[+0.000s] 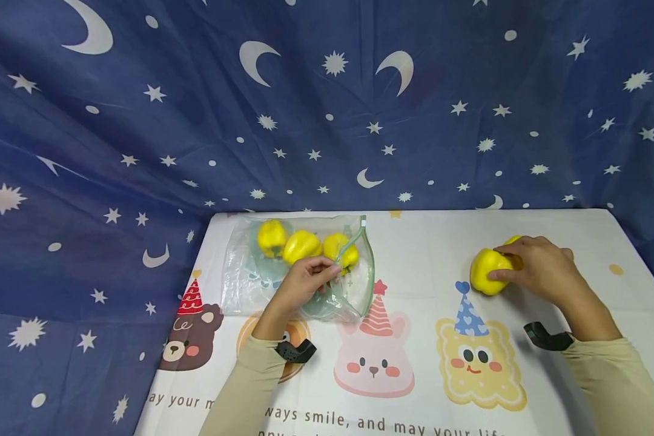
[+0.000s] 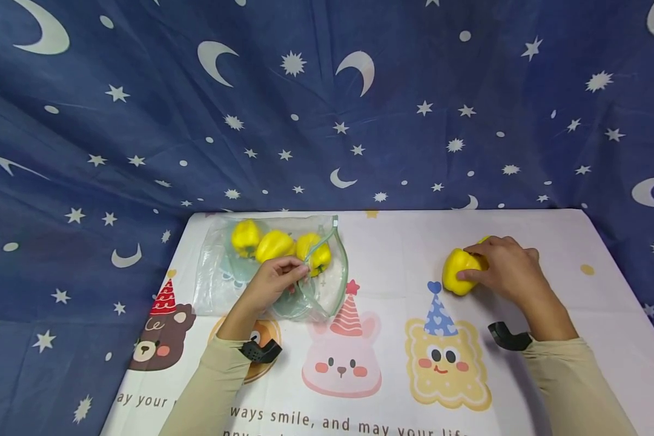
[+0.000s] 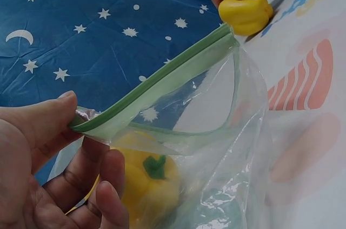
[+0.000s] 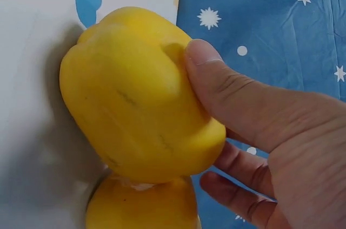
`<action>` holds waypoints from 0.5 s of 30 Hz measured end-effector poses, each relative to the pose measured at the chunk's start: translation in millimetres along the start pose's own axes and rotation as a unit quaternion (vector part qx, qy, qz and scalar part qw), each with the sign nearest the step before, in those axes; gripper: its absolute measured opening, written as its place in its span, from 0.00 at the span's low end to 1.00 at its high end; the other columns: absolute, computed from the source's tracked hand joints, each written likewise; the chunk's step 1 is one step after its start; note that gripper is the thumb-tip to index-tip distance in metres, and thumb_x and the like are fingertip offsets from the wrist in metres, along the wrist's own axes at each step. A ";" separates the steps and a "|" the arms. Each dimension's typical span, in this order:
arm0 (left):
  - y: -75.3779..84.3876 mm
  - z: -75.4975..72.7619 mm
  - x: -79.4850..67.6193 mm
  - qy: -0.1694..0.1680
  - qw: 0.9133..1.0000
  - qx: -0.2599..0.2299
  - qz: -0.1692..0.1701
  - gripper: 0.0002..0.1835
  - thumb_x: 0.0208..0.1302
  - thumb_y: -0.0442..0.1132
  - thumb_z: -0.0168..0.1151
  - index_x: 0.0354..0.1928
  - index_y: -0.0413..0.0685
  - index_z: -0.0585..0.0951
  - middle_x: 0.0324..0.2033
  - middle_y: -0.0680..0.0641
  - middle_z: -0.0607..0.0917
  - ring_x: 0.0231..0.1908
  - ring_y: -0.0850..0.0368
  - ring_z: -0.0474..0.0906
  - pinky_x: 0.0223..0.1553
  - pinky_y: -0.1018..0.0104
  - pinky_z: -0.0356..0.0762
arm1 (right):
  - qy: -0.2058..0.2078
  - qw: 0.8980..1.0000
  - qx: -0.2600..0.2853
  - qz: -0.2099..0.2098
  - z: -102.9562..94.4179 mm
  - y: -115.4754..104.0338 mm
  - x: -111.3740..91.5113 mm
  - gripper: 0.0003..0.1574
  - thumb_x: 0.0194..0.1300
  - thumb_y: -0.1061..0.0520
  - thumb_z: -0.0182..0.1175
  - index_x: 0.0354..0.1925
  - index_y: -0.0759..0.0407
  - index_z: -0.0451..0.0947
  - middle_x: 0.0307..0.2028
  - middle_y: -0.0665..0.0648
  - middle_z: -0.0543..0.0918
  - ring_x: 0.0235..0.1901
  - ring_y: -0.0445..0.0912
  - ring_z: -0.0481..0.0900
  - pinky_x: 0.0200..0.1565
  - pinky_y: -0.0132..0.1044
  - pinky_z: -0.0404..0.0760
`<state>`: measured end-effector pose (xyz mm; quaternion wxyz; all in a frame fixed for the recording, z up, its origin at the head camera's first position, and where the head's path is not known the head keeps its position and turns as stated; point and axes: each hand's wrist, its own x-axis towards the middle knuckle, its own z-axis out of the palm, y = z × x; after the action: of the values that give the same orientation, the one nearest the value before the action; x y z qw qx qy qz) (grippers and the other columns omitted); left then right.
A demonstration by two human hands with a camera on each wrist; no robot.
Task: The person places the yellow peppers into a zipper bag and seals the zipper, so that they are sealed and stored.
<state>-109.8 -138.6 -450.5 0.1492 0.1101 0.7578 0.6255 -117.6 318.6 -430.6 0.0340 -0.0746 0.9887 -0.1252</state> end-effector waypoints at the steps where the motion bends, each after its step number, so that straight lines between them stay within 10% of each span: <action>1: 0.0 0.0 0.0 0.000 1.000 0.000 -0.001 0.12 0.74 0.37 0.61 0.44 0.31 0.83 0.34 0.30 0.83 0.32 0.22 0.67 0.31 0.58 0.76 | 0.004 1.000 0.007 -0.005 0.6 -0.2 -0.1 0.40 0.50 0.39 0.80 0.53 0.63 0.84 0.49 0.70 0.83 0.49 0.66 0.76 0.43 0.66 0.70; 15: -31.4 -1.6 11.3 0.009 1.000 0.001 0.009 0.10 0.73 0.41 0.64 0.43 0.41 0.85 0.31 0.43 0.85 0.27 0.37 0.70 0.29 0.62 0.75 | 0.077 0.989 0.099 -0.072 17.8 -20.5 -4.8 0.30 0.46 0.50 0.84 0.46 0.61 0.88 0.48 0.62 0.78 0.47 0.58 0.76 0.46 0.52 0.77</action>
<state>-120.4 -142.1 -482.0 0.1369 0.1113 0.7590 0.6267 -108.5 295.4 -442.4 -0.0438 -0.1324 0.9631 -0.2303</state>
